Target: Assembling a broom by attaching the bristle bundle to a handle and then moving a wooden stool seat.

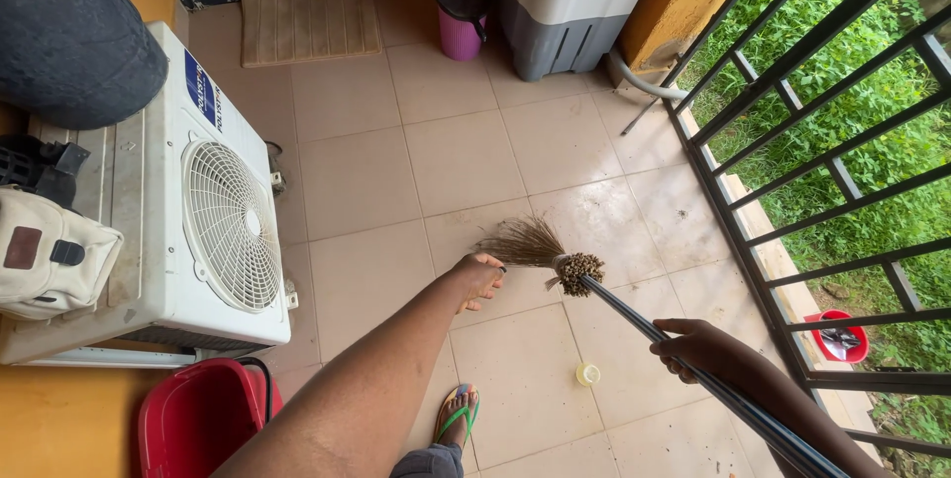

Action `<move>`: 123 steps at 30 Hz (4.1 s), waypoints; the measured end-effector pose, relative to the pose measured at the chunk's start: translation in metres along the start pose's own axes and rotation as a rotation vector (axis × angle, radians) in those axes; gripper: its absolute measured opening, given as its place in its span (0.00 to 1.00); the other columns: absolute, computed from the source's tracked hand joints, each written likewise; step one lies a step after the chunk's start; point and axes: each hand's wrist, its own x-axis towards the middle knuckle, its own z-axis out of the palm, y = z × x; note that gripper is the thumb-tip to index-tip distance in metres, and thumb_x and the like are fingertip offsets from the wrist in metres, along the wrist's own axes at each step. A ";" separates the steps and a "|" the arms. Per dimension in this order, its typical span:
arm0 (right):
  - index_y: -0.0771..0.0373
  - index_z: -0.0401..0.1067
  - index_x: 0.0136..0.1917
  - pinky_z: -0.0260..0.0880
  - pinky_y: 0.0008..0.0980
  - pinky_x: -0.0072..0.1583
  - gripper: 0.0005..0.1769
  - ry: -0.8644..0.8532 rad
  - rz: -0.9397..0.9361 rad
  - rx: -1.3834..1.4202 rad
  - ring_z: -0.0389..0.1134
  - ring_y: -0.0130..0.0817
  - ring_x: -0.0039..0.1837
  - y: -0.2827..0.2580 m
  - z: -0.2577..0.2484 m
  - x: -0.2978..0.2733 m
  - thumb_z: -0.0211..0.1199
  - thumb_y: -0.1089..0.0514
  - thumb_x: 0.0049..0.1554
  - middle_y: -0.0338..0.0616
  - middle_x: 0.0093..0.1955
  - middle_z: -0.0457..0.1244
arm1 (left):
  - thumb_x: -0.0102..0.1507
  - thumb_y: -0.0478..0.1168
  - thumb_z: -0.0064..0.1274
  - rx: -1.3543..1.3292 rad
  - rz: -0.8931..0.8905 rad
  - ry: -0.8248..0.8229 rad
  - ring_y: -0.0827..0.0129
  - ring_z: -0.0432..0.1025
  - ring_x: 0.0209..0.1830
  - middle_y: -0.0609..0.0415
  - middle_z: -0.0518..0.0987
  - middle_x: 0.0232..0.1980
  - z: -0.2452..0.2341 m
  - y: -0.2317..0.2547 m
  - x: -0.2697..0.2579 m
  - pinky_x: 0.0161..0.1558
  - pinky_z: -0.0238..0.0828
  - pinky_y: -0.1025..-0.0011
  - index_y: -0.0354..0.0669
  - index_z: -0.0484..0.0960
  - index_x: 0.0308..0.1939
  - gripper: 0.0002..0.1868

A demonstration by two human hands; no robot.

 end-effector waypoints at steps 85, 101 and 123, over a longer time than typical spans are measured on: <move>0.64 0.65 0.73 0.69 0.32 0.37 0.35 -0.290 -0.360 -0.179 0.68 0.36 0.38 -0.215 0.030 0.052 0.67 0.67 0.51 0.54 0.37 0.67 | 0.71 0.41 0.45 -0.279 -0.084 0.046 0.68 0.78 0.35 0.52 0.82 0.36 0.056 0.127 0.129 0.38 0.82 0.71 0.39 0.80 0.41 0.11; 0.55 0.56 0.77 0.81 0.36 0.47 0.38 -0.290 -0.219 -0.195 0.74 0.42 0.57 -0.311 0.013 -0.019 0.65 0.55 0.56 0.53 0.64 0.65 | 0.66 0.26 0.49 -0.629 -0.047 0.117 0.59 0.78 0.38 0.42 0.78 0.45 0.017 0.195 0.125 0.39 0.84 0.67 0.31 0.74 0.45 0.05; 0.59 0.67 0.65 0.68 0.31 0.35 0.22 -0.060 -0.138 -0.323 0.65 0.32 0.36 -0.231 0.026 -0.041 0.61 0.62 0.57 0.44 0.41 0.64 | 0.65 0.30 0.55 -0.501 -0.068 -0.022 0.63 0.77 0.43 0.47 0.80 0.44 0.075 0.123 0.177 0.45 0.80 0.68 0.31 0.82 0.42 0.05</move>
